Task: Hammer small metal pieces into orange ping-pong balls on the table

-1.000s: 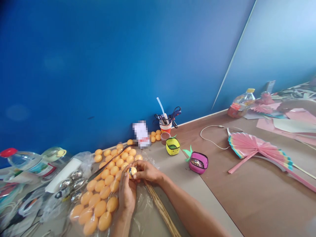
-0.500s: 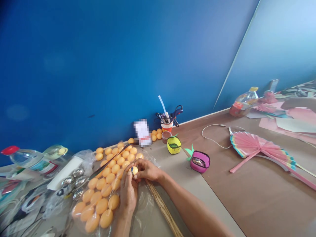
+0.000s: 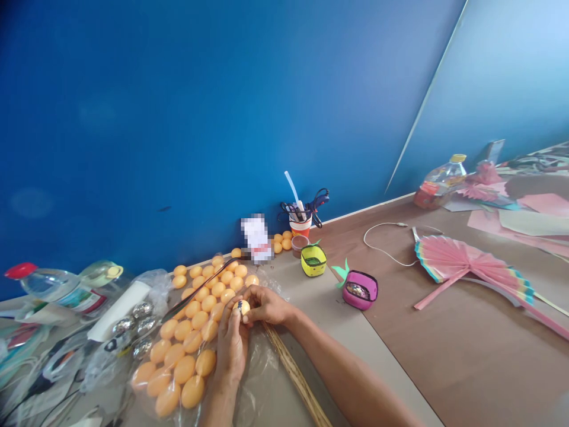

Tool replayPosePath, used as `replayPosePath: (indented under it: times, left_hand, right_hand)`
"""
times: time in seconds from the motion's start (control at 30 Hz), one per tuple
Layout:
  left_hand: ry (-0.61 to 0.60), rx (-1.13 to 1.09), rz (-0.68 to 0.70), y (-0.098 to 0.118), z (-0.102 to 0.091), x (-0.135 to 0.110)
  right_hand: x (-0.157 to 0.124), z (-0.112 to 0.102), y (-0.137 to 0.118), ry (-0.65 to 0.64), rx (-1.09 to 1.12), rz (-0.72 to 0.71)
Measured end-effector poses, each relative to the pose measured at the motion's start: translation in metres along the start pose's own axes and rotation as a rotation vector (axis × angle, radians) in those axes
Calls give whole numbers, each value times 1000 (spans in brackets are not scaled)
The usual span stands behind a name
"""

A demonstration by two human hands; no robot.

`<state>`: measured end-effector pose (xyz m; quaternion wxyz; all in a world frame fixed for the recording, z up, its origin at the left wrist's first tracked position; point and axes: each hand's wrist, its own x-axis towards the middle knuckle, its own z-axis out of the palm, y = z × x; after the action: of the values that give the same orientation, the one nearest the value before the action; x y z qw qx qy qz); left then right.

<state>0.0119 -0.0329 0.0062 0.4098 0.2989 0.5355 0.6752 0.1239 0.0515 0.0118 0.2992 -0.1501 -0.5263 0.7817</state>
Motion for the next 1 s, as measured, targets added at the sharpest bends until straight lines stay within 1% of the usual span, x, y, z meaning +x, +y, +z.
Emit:
replayPosePath:
  times: [0.17, 0.27, 0.4, 0.5, 0.6, 0.77, 0.93, 1.0]
  left_hand:
    - [7, -9, 18, 0, 1, 0]
    - [2, -42, -3, 2, 2, 0]
    - [-43, -224, -72, 9, 6, 0]
    - [-65, -372, -103, 13, 9, 0]
    - [-85, -454, -133, 18, 11, 0]
    - [-104, -490, -152, 23, 13, -3]
    - [-140, -495, -209, 21, 12, -2]
    - [-141, -496, -224, 19, 11, -2]
  right_hand:
    - [1, -2, 2, 6, -1, 8]
    - [1, -2, 3, -2, 18, 16]
    - [1, 0, -2, -8, 40, 14]
    - [0, 0, -8, -56, 72, 9]
    - [-1, 0, -9, -65, 102, -11]
    - [0, 2, -8, -30, 84, -5]
    - [2, 0, -5, 36, 64, -13]
    - [2, -2, -4, 37, 47, -10]
